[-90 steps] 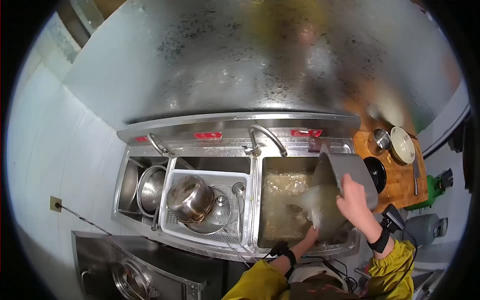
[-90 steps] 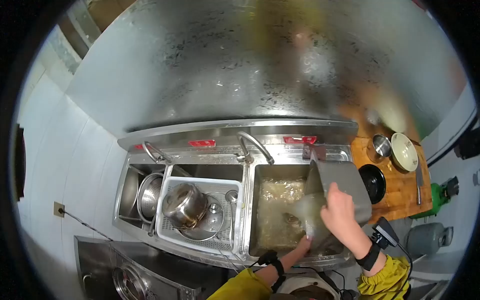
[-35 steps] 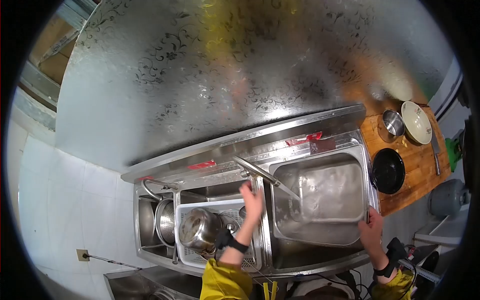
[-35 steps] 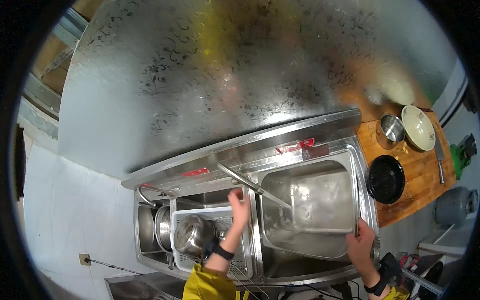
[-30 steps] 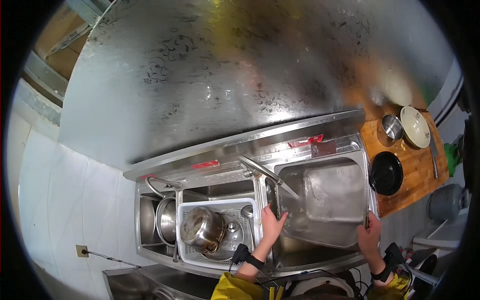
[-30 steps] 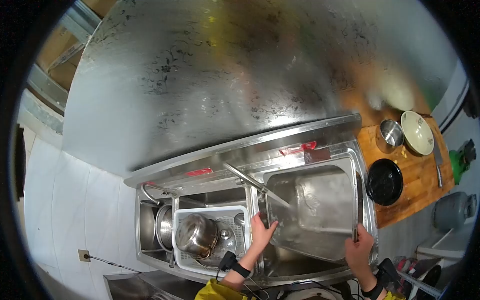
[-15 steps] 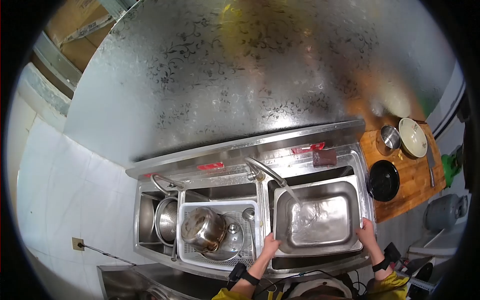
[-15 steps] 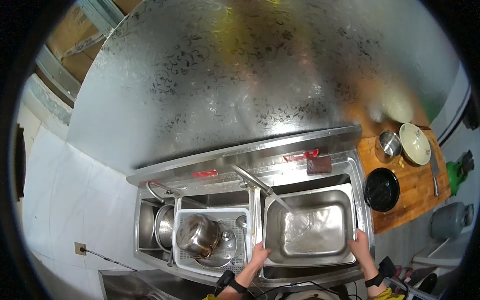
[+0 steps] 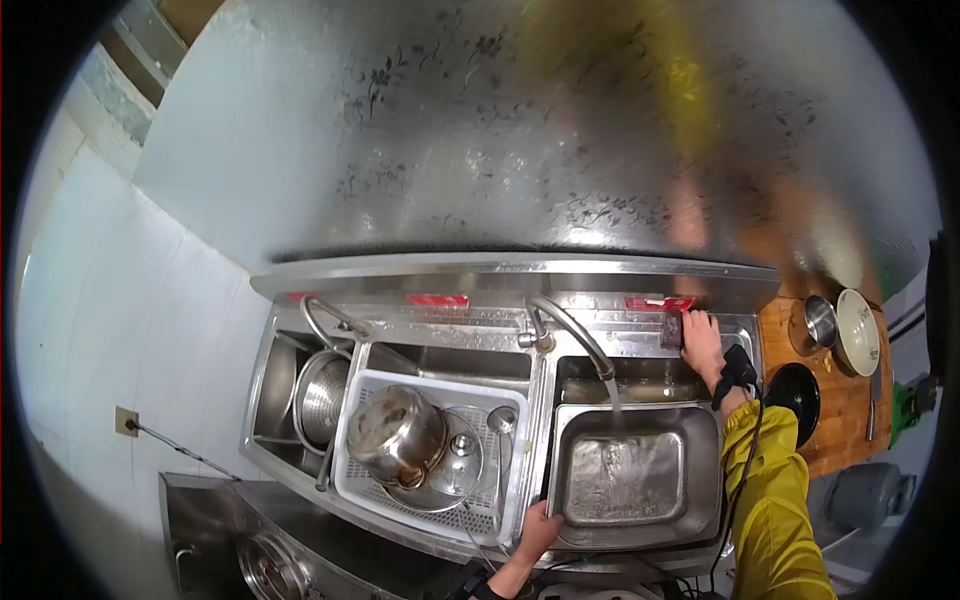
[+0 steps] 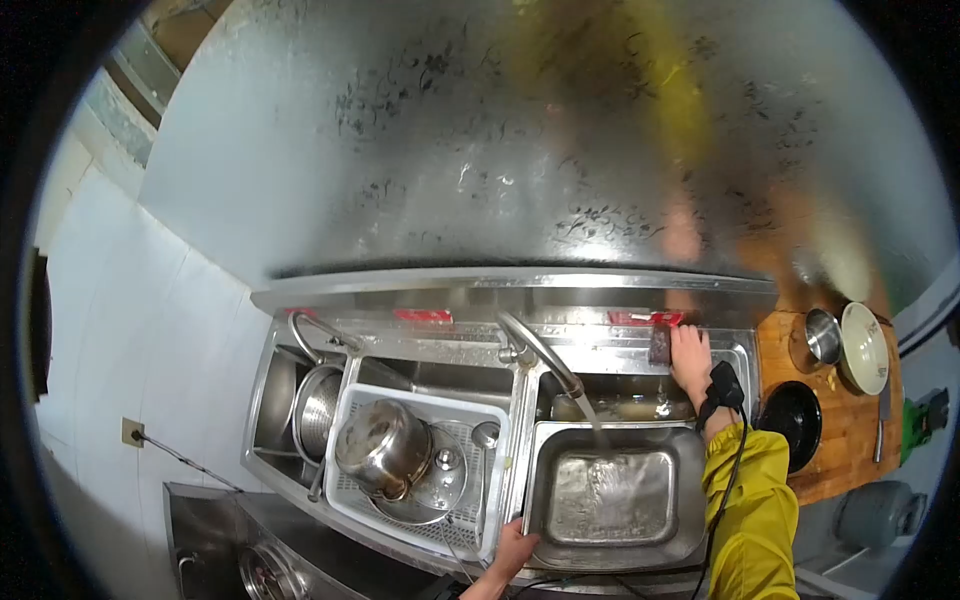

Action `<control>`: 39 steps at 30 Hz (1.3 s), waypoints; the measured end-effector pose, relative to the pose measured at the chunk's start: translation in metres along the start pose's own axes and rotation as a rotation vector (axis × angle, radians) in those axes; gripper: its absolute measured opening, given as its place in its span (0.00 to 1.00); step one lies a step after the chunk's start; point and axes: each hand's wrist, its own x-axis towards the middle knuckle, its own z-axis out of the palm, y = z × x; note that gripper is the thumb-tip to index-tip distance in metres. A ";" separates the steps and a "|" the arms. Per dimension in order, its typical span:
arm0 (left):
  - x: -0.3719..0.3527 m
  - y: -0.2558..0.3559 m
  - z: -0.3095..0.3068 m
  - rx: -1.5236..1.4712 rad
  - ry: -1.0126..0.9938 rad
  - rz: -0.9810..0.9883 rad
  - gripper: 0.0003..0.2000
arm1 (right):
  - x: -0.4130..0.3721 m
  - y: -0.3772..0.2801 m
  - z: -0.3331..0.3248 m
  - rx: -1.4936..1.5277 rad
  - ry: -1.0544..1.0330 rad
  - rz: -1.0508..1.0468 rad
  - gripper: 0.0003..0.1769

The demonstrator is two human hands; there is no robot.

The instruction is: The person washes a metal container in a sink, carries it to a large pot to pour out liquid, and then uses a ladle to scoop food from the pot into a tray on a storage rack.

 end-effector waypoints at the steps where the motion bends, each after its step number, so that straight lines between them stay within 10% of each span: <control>1: -0.002 -0.007 0.000 0.033 0.021 0.018 0.15 | 0.001 0.000 0.004 0.036 -0.003 0.003 0.32; 4: -0.017 -0.009 -0.001 0.155 0.081 0.032 0.14 | -0.001 -0.017 -0.007 0.273 0.081 0.105 0.26; 7: -0.042 0.011 0.002 0.272 0.090 -0.004 0.13 | -0.025 -0.036 -0.005 2.126 -0.608 0.644 0.31; 12: -0.067 0.026 0.005 0.338 0.144 0.081 0.12 | -0.056 -0.086 -0.045 2.657 -1.039 0.646 0.23; 26: -0.127 0.063 -0.024 0.387 0.338 0.081 0.10 | -0.027 -0.132 -0.033 2.333 -0.904 1.173 0.16; 29: -0.147 0.054 -0.040 0.362 0.382 0.077 0.11 | -0.041 -0.135 -0.072 2.498 -0.954 0.667 0.17; 39: -0.203 0.018 -0.034 -0.062 0.485 -0.081 0.12 | -0.042 -0.134 0.026 2.185 -0.989 0.503 0.07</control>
